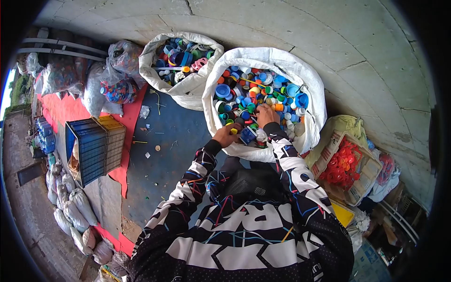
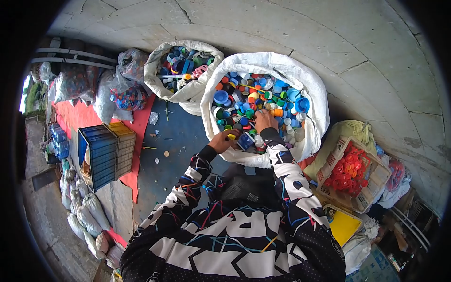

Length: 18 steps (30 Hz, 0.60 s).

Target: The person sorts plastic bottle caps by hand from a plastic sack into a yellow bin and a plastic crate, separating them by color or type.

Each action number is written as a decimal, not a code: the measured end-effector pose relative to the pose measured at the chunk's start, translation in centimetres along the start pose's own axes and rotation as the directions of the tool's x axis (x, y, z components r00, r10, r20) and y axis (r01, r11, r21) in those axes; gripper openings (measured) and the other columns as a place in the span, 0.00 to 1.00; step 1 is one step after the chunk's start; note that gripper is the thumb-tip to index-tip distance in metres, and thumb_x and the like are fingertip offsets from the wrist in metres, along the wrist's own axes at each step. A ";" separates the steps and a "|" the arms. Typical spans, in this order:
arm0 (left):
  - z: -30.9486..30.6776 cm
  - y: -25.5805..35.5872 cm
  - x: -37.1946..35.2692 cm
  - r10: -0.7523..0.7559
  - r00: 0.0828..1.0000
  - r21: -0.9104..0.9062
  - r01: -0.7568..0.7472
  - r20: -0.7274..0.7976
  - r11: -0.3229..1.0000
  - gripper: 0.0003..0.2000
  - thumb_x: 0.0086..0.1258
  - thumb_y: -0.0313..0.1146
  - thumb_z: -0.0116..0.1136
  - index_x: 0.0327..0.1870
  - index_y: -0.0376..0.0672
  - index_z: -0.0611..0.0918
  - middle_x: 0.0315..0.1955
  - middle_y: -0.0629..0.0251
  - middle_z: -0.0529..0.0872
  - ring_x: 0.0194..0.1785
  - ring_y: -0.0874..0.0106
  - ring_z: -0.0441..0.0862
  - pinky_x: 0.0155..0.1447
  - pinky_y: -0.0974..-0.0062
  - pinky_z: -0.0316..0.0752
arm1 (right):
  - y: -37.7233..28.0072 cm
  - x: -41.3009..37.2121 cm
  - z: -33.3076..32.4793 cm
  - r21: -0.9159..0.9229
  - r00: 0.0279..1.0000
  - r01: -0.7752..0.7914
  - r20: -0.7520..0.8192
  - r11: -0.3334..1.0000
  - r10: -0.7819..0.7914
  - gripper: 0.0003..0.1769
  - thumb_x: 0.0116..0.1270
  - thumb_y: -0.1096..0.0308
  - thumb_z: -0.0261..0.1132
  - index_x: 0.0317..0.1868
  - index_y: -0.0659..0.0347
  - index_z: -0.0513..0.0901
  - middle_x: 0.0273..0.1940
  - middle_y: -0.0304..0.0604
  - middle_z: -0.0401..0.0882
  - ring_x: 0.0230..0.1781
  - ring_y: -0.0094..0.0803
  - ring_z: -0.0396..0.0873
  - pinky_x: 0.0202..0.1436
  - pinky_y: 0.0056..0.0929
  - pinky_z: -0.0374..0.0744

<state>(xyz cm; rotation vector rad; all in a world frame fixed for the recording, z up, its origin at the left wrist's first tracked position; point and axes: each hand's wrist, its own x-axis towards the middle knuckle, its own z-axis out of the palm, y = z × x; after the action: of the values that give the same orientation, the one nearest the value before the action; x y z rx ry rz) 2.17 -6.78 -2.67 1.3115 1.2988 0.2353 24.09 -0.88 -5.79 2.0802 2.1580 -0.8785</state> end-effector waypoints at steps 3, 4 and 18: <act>-0.9 0.1 -1.0 -0.117 0.993 -0.006 0.117 -0.026 0.993 0.16 0.58 0.34 0.64 0.47 0.41 0.78 0.31 0.55 0.84 0.33 0.64 0.85 0.40 0.69 0.79 | -0.4 -0.4 0.3 0.056 0.993 -0.021 -0.115 0.998 0.027 0.17 0.51 0.60 0.70 0.41 0.52 0.79 0.53 0.43 0.74 0.49 0.45 0.78 0.44 0.45 0.78; -1.3 1.4 -1.5 -0.204 0.979 -0.089 0.202 -0.007 0.975 0.15 0.59 0.33 0.64 0.46 0.41 0.78 0.30 0.55 0.84 0.31 0.65 0.84 0.37 0.69 0.80 | -0.8 -0.8 0.2 0.037 0.986 -0.030 -0.163 0.999 0.036 0.17 0.50 0.59 0.71 0.39 0.52 0.79 0.53 0.43 0.74 0.49 0.46 0.77 0.44 0.46 0.78; -1.9 2.2 0.1 -0.226 0.974 -0.415 0.213 0.019 0.885 0.12 0.60 0.38 0.67 0.32 0.39 0.79 0.19 0.67 0.80 0.15 0.79 0.73 0.17 0.80 0.68 | -2.5 -2.2 1.6 0.265 0.980 0.065 -0.199 0.962 -0.012 0.12 0.51 0.70 0.64 0.39 0.55 0.80 0.42 0.45 0.80 0.43 0.48 0.79 0.43 0.44 0.79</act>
<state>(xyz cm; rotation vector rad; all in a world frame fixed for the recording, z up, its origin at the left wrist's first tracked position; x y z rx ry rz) 1.82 -4.86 -0.48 0.7946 1.3224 0.3515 21.45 -3.41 -5.39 2.3482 2.2948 -1.0700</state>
